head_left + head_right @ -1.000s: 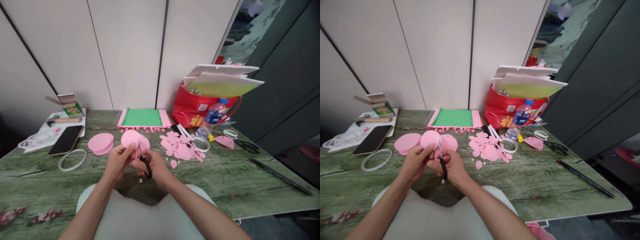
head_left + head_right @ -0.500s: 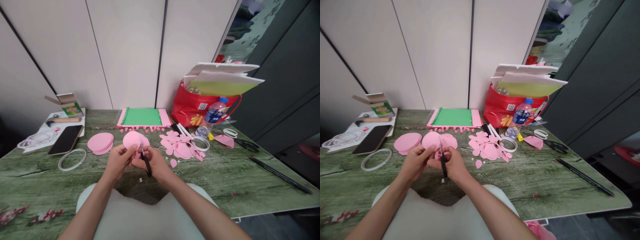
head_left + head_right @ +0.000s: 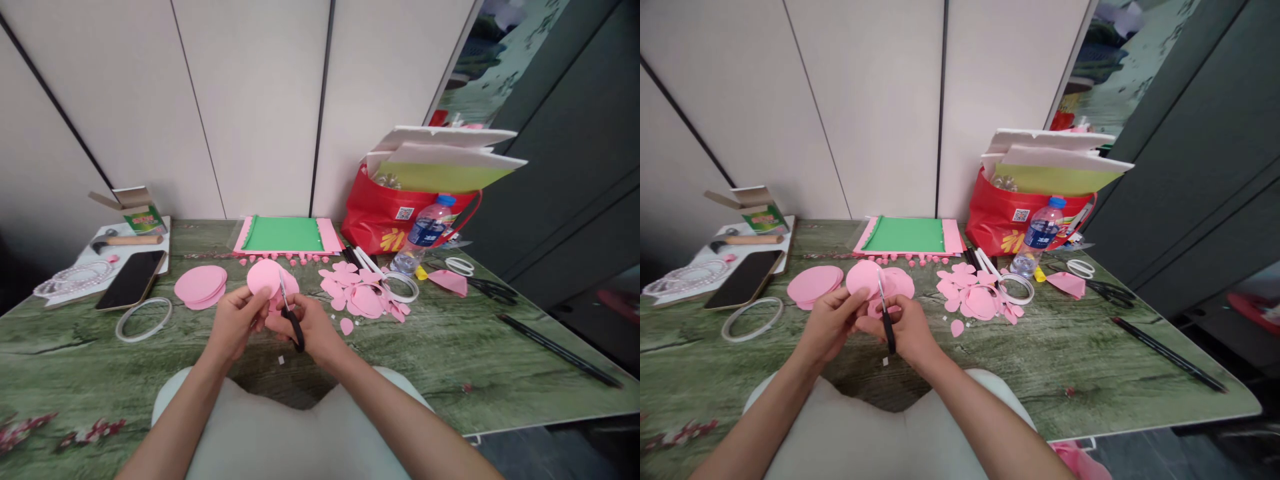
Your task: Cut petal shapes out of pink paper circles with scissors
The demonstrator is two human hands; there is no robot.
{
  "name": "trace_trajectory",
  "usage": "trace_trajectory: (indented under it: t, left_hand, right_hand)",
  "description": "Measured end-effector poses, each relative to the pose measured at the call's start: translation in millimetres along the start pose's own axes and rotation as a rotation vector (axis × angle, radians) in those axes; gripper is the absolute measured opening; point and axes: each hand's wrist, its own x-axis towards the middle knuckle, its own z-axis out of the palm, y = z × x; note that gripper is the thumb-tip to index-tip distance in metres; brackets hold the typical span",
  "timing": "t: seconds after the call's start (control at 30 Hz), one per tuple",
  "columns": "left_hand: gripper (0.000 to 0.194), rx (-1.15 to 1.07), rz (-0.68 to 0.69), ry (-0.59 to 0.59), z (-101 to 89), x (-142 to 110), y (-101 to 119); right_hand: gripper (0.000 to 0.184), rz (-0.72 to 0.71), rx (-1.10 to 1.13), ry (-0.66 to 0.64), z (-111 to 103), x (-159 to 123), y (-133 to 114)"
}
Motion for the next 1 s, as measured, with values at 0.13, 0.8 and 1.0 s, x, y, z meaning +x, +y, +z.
trace_trajectory:
  t: [0.13,0.8,1.0]
  left_hand:
    - [0.030,-0.013,0.010,0.002,-0.2,0,1]
    - [0.027,0.047,0.010,0.003,21.6,22,28]
    - [0.027,0.083,0.056,-0.039,29.2,39,33]
  right_hand:
    - [0.043,0.007,0.002,0.003,0,1,1]
    - [0.046,-0.077,-0.087,-0.012,-20,12,-29]
    - [0.049,-0.184,-0.136,-0.167,-42,36,-42]
